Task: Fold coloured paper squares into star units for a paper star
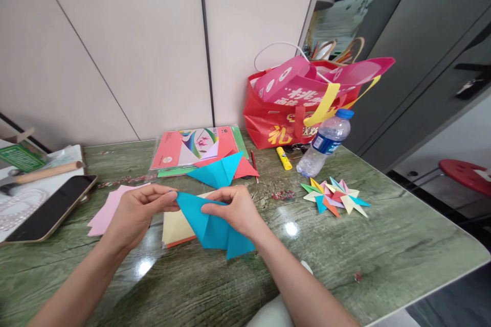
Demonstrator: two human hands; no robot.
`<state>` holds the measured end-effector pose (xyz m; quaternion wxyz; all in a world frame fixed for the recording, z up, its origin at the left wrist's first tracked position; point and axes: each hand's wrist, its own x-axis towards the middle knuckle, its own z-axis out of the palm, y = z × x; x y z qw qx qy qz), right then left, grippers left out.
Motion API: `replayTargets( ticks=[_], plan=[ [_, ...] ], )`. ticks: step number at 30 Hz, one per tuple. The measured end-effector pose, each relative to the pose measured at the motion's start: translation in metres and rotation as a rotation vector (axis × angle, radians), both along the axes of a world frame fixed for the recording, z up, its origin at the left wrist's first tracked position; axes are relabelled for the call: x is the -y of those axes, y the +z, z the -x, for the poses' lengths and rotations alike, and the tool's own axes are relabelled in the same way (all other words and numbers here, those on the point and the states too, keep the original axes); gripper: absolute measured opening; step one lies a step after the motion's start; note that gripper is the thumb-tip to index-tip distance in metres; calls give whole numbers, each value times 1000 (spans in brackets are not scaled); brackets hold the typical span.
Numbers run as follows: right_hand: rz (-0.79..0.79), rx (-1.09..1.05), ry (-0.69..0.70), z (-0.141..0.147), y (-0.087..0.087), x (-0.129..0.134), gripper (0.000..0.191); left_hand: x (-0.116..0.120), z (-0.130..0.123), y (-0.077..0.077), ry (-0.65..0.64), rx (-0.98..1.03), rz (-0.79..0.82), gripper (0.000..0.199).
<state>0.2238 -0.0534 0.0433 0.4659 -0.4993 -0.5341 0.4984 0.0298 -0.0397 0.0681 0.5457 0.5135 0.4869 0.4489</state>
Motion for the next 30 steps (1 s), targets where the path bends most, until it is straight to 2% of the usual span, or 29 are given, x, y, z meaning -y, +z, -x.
replayTargets(
  ticks=[5,9,13,15,17,25,30],
  plan=[
    [41,-31,-2,0,-3,-1,16,0,-3,-3,37,-52,-83,14],
    [51,-54,-8,0,-5,-2,15,1,-4,-4,17,2,-29,15],
    [49,-66,-5,0,-3,-1,14,1,-8,-2,-99,96,101,23],
    [41,-68,-2,0,-2,0,14,2,-11,-2,-177,99,150,25],
    [44,-69,-2,1,-2,0,14,4,-14,-2,-204,73,166,22],
    [39,-59,5,2,-5,0,13,6,-16,-6,-77,-26,88,21],
    [13,-113,-10,2,-1,1,11,8,-22,-7,-110,49,113,23]
  ],
)
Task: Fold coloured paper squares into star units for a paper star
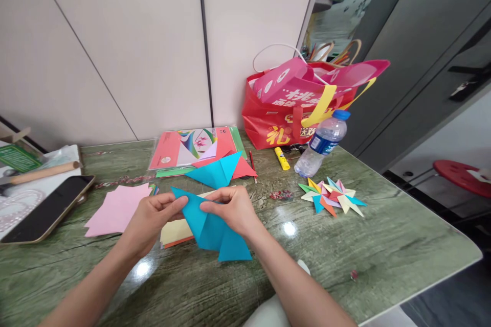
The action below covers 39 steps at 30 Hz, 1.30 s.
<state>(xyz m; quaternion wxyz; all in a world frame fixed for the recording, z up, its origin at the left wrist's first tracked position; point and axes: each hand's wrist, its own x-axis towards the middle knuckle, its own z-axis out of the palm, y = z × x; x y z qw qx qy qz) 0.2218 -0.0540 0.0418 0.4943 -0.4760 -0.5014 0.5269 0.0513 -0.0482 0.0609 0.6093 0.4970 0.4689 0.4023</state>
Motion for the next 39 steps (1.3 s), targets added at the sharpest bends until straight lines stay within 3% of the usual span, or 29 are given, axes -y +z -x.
replayTargets(
  ticks=[6,17,25,39],
  plan=[
    [7,-67,-37,0,-6,-1,18,10,-10,-7,-178,60,93,31],
    [40,-113,-136,3,-9,-2,21,9,-14,-16,-109,61,91,30],
    [71,-233,-208,-1,-8,-5,21,13,-16,-15,-215,75,150,25],
    [87,-255,-251,1,-5,-3,25,10,-13,-11,-233,88,87,26]
  ],
)
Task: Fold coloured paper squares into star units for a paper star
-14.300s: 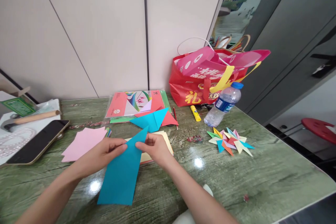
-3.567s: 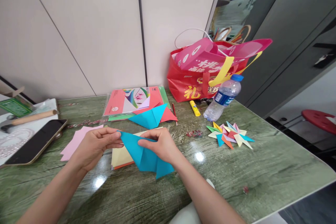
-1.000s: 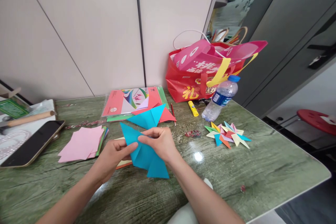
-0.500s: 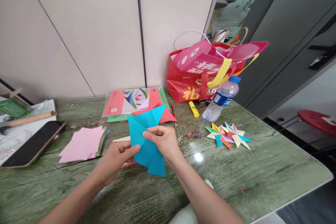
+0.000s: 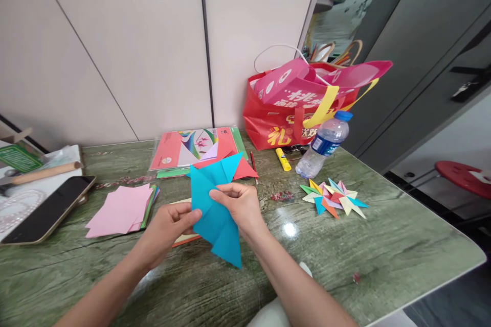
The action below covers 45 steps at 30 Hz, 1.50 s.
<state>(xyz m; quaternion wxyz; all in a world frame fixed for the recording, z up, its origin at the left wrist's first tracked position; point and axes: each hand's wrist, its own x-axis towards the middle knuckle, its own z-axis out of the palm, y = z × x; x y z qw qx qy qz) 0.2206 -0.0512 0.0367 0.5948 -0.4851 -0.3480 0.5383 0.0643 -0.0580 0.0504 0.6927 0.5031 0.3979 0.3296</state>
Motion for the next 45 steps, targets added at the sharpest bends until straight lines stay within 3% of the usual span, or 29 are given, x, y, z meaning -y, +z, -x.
replayTargets(
  ticks=[6,11,21,29,36,45],
  plan=[
    [-26,43,109,2,-3,2,23,-4,5,3,83,-38,-52,27],
    [-42,83,105,4,-3,3,23,-3,6,2,108,23,-61,28],
    [-68,106,159,4,-4,3,22,-9,13,12,135,-64,-34,30],
    [-65,89,170,7,-2,4,22,-7,12,8,225,-81,-150,27],
    [-48,76,186,5,-1,4,23,-8,12,15,183,-103,-112,29],
    [-19,45,226,8,-2,6,21,-11,17,10,315,-257,-289,29]
  ],
)
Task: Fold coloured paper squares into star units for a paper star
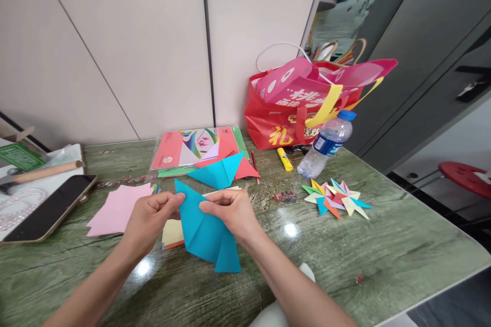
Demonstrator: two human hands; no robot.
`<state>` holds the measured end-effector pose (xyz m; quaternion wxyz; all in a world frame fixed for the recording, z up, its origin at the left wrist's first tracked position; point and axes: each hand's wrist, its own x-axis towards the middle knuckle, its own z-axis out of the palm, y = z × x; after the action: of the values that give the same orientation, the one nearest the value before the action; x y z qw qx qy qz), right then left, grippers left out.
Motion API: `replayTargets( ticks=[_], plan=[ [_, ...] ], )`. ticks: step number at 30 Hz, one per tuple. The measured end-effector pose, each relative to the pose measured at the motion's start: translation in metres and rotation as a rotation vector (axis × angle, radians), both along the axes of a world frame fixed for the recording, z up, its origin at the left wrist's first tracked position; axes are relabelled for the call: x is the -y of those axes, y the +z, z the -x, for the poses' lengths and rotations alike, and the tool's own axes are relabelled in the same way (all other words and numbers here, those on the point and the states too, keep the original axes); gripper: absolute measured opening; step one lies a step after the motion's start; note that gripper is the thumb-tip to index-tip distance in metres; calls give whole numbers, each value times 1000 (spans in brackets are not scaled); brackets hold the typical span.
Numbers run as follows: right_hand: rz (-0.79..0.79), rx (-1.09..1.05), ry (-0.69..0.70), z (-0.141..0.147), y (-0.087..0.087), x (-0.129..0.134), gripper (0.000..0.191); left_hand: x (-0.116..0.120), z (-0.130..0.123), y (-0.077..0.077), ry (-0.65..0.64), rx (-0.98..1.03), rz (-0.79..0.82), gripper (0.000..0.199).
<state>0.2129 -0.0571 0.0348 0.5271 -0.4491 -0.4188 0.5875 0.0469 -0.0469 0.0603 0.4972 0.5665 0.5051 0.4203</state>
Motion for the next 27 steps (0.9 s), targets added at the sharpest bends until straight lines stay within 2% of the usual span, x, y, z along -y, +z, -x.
replayTargets(
  ticks=[3,7,9,11,14,16,19,23,25,27],
  plan=[
    [7,-12,-28,0,-1,0,22,1,-2,1,-15,55,51,32],
    [19,-60,-124,-1,-1,-3,21,6,-8,1,-239,218,208,38],
    [28,-94,-162,-1,-1,-3,21,11,-13,-3,-305,243,257,36],
    [35,-121,-185,0,0,-4,22,15,-18,-8,-281,260,280,34],
    [38,-133,-190,0,-1,-4,24,17,-23,-14,-218,283,229,36],
    [28,-117,-175,-1,-2,-4,25,15,-22,-14,-226,271,201,37],
    [0,-61,-99,-3,-4,-6,32,10,-14,-8,-304,183,202,36],
    [-105,30,-15,-6,-2,-6,68,4,5,5,-468,-107,194,42],
    [-254,141,-4,-8,1,-3,78,3,12,11,-579,-258,179,43],
    [-462,331,22,-9,7,0,68,3,17,15,-669,-374,148,43]
  ],
)
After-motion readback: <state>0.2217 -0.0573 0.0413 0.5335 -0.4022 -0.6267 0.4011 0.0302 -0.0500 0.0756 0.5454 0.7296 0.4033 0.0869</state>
